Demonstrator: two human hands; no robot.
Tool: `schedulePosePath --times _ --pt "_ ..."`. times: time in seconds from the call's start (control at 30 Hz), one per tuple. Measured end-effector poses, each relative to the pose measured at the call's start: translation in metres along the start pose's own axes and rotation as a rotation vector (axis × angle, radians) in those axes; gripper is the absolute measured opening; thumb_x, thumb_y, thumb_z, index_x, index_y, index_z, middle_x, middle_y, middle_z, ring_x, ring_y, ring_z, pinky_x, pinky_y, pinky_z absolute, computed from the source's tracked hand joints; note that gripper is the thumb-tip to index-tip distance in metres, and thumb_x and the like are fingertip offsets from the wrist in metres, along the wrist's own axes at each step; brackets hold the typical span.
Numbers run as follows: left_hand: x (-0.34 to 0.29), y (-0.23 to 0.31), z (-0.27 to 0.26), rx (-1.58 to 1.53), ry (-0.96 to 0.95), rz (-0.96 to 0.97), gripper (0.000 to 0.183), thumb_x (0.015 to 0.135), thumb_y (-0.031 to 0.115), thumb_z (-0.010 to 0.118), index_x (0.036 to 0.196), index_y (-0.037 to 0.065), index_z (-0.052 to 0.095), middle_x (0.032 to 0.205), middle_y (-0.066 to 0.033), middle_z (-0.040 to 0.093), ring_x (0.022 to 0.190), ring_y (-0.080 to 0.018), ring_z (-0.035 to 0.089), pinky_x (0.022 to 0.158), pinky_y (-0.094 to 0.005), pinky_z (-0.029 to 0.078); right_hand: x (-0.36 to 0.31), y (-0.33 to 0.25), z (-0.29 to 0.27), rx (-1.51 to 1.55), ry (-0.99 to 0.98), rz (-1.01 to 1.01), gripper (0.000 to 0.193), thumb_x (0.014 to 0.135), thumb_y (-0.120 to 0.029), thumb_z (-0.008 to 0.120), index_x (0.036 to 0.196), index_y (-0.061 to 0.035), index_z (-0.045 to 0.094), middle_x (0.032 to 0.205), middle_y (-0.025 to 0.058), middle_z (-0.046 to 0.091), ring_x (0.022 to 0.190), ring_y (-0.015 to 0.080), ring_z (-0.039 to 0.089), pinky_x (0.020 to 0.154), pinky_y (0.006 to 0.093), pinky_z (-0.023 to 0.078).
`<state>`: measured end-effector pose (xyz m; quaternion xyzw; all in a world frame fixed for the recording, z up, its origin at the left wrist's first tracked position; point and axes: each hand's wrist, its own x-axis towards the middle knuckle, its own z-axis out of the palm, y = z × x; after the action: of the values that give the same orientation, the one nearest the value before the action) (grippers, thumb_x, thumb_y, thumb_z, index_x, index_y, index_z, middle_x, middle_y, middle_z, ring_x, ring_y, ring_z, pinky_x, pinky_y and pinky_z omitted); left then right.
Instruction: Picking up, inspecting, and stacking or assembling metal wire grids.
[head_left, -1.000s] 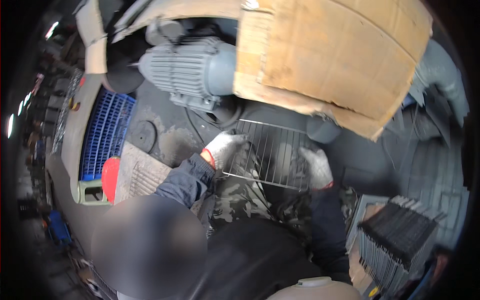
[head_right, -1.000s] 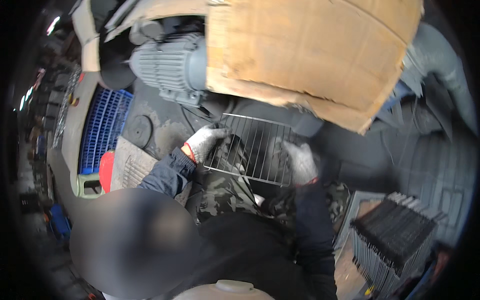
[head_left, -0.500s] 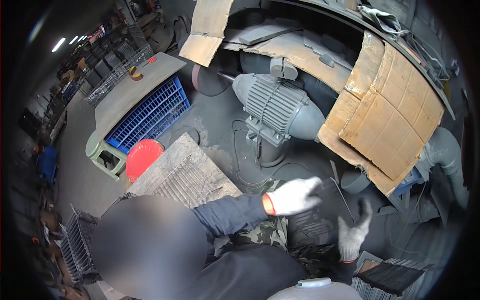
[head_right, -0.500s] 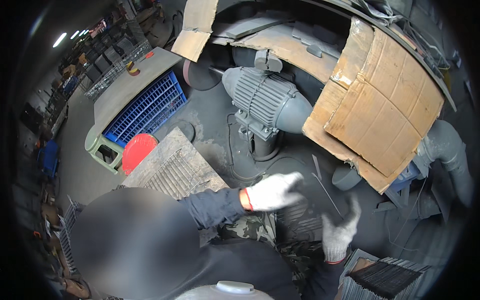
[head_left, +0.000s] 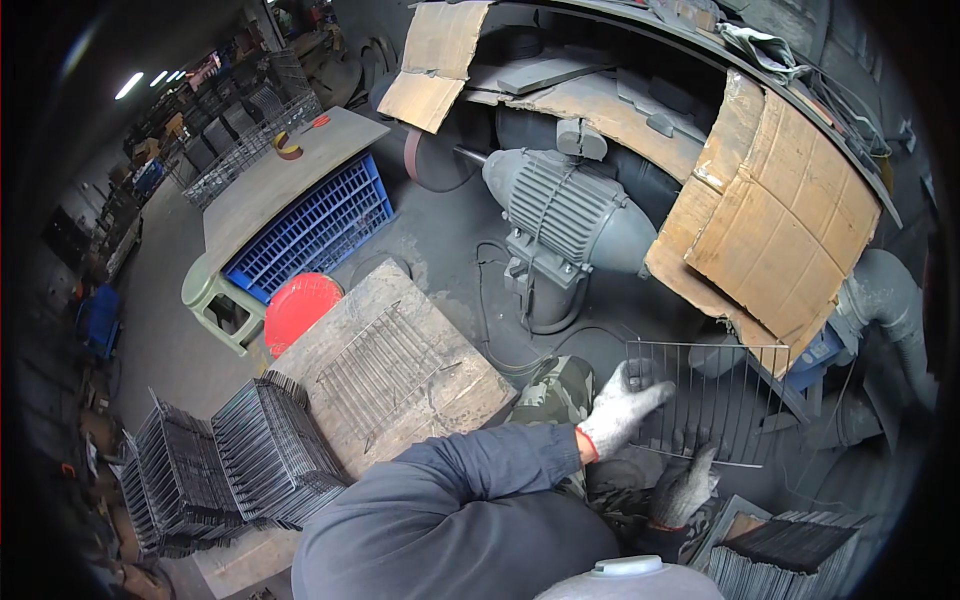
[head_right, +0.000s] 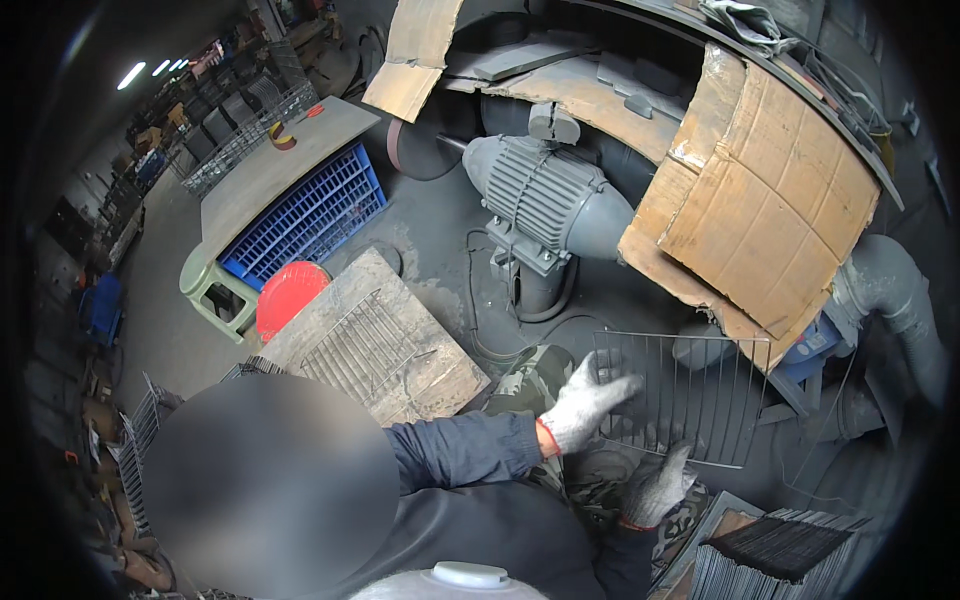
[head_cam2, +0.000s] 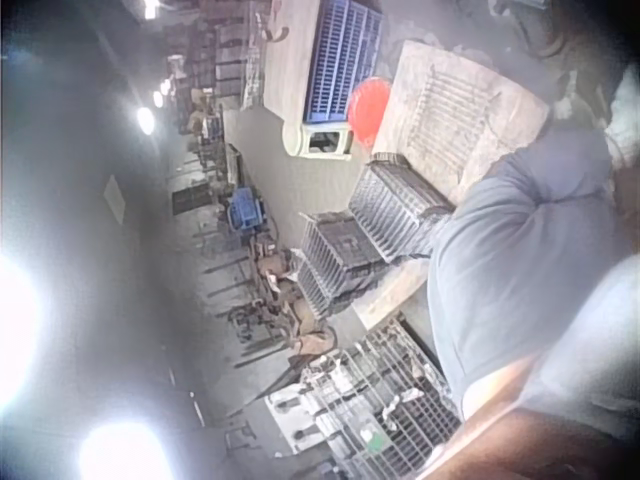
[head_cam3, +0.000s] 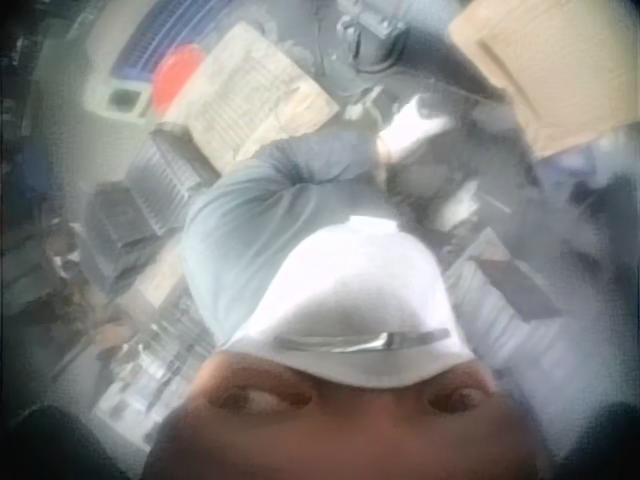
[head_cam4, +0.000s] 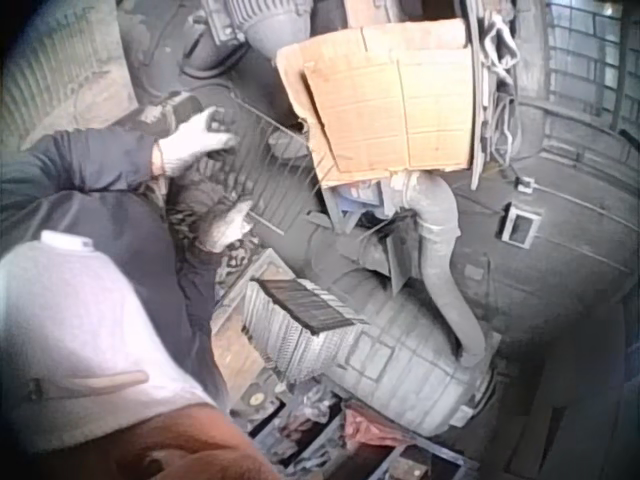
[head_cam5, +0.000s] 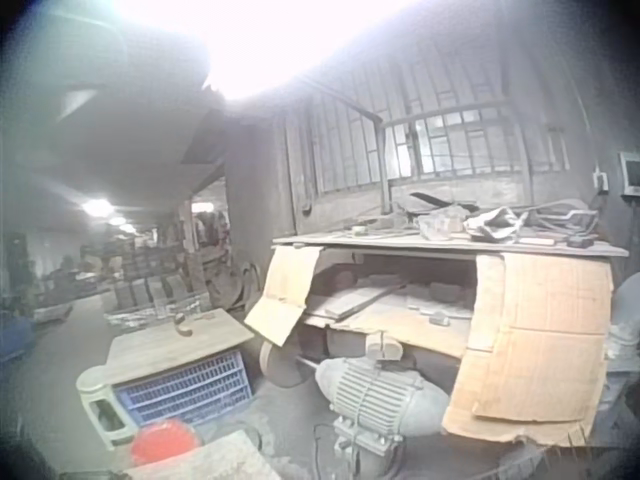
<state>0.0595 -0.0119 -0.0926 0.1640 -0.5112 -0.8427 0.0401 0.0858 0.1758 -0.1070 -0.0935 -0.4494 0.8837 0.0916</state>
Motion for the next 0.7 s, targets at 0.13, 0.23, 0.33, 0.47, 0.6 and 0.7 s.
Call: schedulePosePath --times 0.13,0.23,0.33,0.47,0.6,0.7 --pt "0.001 0.007 -0.007 0.04 0.015 -0.069 0.035 0.1 0.019 0.082 0.124 0.005 0.06 0.093 -0.0005 0.068 0.077 -0.0072 0.062 0.07 -0.0278 0.055 0.021 0.022 -0.124 -0.983 0.17 -0.45 0.048 0.107 -0.018 0.072 0.144 0.0103 0.059 0.126 0.0177 0.072 0.104 0.0248 0.069 0.096 0.0366 0.059" --pt "0.008 -0.016 -0.015 0.349 0.084 0.147 0.032 0.1 0.02 0.082 0.118 0.005 0.06 0.085 0.0013 0.065 0.073 -0.0058 0.058 0.063 -0.026 0.049 0.054 0.0 -0.135 -0.688 0.566 -0.292 0.047 0.106 -0.015 0.073 0.145 0.0094 0.061 0.126 0.018 0.073 0.106 0.0245 0.069 0.096 0.036 0.058" --pt "0.02 -0.038 -0.011 0.31 -0.101 -0.054 0.03 0.097 0.025 0.084 0.105 0.006 0.063 0.085 -0.002 0.066 0.078 -0.0105 0.061 0.071 -0.0321 0.053 0.049 -0.052 -0.09 -0.671 0.037 0.07 0.036 0.104 -0.008 0.072 0.137 0.0045 0.068 0.129 0.0128 0.075 0.111 0.0204 0.07 0.099 0.0344 0.056" --pt "0.043 -0.051 0.002 0.244 -0.24 -0.111 0.025 0.099 0.018 0.081 0.111 0.002 0.066 0.096 -0.0051 0.075 0.086 -0.0113 0.067 0.077 -0.03 0.056 0.087 -0.051 -0.081 -0.612 -0.09 0.197 0.03 0.101 -0.003 0.071 0.131 -0.0003 0.071 0.119 0.0081 0.077 0.103 0.019 0.072 0.092 0.0331 0.057" --pt "0.08 -0.071 0.026 0.355 -0.365 -0.178 0.033 0.098 0.019 0.081 0.119 -0.003 0.066 0.103 -0.0089 0.076 0.092 -0.0141 0.07 0.083 -0.0326 0.058 0.108 -0.041 -0.122 -0.53 0.012 0.214 0.024 0.097 -0.005 0.075 0.121 -0.0025 0.073 0.105 0.0053 0.078 0.088 0.0153 0.073 0.077 0.0317 0.059" --pt "0.094 -0.092 0.046 0.358 -0.414 -0.209 0.034 0.098 0.02 0.081 0.117 -0.002 0.065 0.099 -0.0102 0.076 0.086 -0.0146 0.071 0.075 -0.0324 0.059 0.112 -0.055 -0.131 -0.551 0.145 0.279 0.022 0.097 -0.006 0.076 0.119 -0.0028 0.074 0.101 0.0047 0.078 0.084 0.0148 0.073 0.074 0.0303 0.059"
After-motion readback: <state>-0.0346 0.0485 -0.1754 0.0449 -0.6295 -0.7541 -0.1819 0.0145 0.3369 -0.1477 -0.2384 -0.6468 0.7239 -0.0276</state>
